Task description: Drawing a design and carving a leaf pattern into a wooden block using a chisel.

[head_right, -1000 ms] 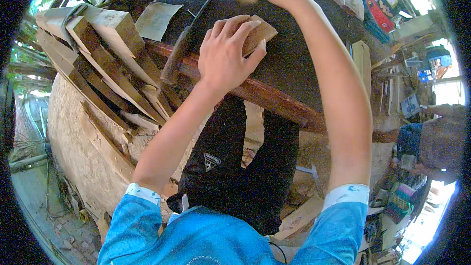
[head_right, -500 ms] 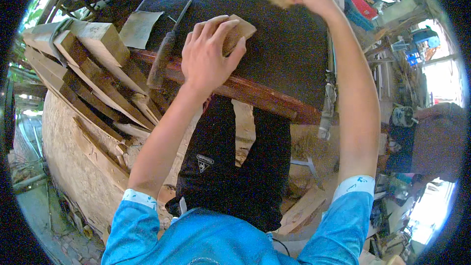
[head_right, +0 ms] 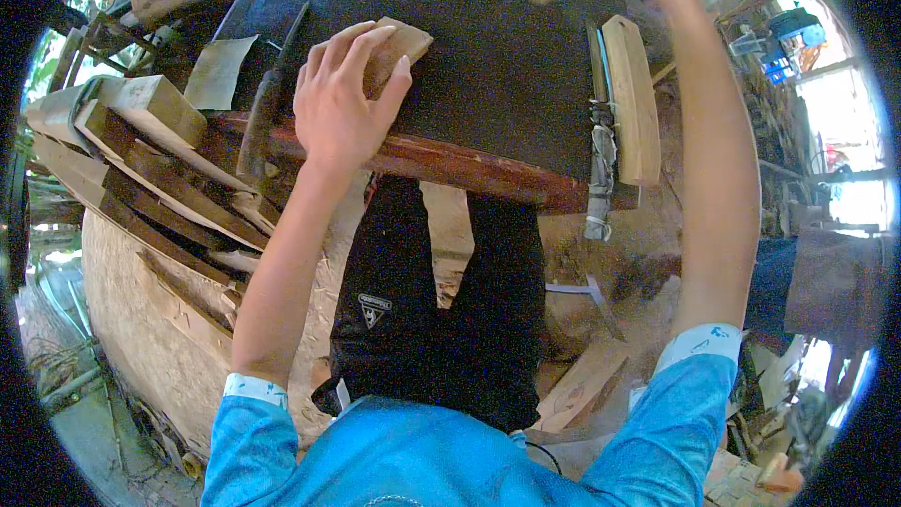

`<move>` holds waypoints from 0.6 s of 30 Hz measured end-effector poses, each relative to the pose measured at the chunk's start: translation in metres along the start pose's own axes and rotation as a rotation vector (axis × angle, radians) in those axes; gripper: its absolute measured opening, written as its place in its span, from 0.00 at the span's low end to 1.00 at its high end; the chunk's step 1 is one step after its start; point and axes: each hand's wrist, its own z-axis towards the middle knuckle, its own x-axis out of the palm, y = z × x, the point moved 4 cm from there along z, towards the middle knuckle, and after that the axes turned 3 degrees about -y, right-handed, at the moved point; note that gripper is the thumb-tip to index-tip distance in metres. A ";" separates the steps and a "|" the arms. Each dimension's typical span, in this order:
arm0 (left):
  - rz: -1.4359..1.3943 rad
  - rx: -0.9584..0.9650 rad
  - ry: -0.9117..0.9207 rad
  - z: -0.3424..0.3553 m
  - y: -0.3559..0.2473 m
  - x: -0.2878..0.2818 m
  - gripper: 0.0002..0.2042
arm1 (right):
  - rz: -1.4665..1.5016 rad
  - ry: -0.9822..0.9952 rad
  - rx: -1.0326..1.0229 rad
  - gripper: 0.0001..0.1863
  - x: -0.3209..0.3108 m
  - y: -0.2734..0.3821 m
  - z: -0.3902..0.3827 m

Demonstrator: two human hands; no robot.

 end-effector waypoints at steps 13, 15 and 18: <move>0.035 -0.017 0.039 -0.001 -0.002 0.000 0.18 | -0.191 -0.050 0.074 0.06 -0.022 -0.009 -0.030; 0.031 -0.015 0.032 -0.001 -0.001 0.001 0.18 | 0.143 0.212 0.132 0.05 -0.014 -0.006 -0.033; 0.034 -0.002 0.025 -0.002 -0.001 0.001 0.18 | -0.056 0.225 0.125 0.05 -0.007 -0.003 -0.033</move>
